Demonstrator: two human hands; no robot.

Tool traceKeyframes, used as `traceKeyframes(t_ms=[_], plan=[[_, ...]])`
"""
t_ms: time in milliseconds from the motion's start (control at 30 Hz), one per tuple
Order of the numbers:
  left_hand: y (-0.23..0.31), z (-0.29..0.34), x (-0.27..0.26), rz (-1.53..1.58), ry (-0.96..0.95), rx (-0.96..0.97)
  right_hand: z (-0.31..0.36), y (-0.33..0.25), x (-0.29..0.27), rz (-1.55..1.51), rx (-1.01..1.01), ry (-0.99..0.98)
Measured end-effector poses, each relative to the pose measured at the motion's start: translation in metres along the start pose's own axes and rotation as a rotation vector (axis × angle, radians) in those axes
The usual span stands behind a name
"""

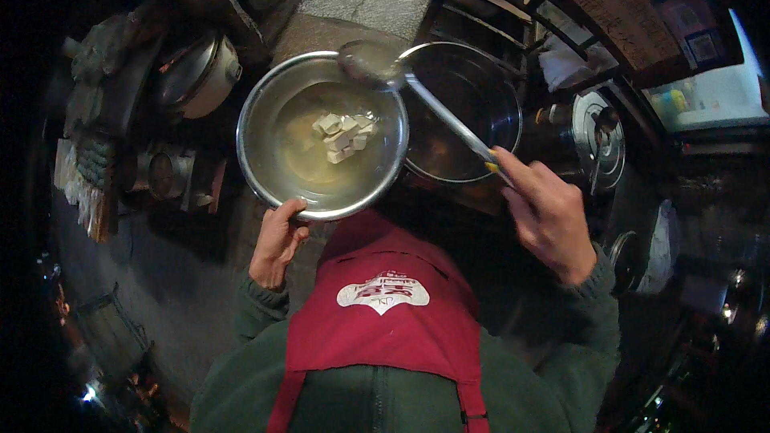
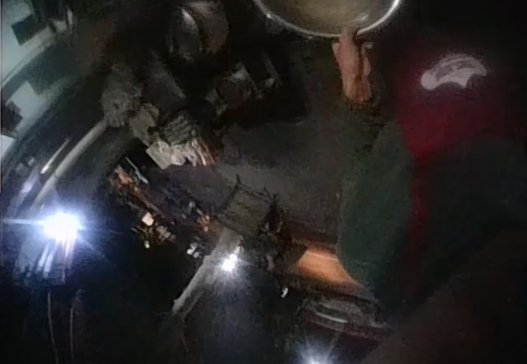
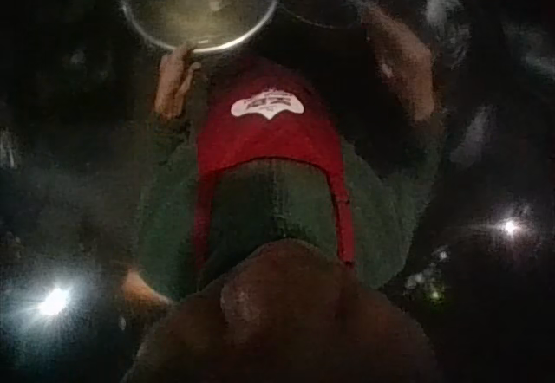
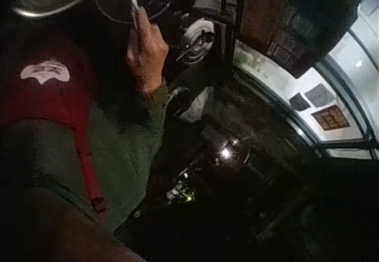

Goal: The person retrieves a bowl of cubed tofu from a refrigerator, carries it to a stove, and uses a slotted spoon to transfer the tofu into a pot of boiling liquid. After transferring the tofu, the person returns the empty bowl to the refrigerator.

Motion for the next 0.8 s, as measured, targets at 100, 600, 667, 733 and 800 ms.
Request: traceKeyframes(t_ms=[100,600,667,733,800], plan=[[0.005,-0.003,0.011,-0.055,-0.024,-0.034,-0.038,-0.005,0.018,0.163,-0.100,-0.099],[-0.011,-0.004,0.029,-0.054,0.029,0.012,-0.029,0.013,0.047,0.124,0.000,-0.404],[-0.013,-0.004,0.028,-0.048,0.043,0.040,-0.027,0.015,0.052,0.012,-0.012,-0.377],[-0.014,-0.005,0.030,-0.060,0.045,0.064,-0.023,0.018,0.060,-0.083,-0.002,-0.350],[-0.014,-0.005,0.032,-0.060,0.043,0.081,-0.019,0.019,0.071,-0.174,0.013,-0.335]])
Point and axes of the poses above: each hand's wrist, its own z-axis away from the middle knuckle, its own x-axis out of the palm, y = z × x, the point moved 7 cm from there along -z, towards the middle knuckle, and after that the axes turned 9 degrees about -x, right-handed, at the moved point
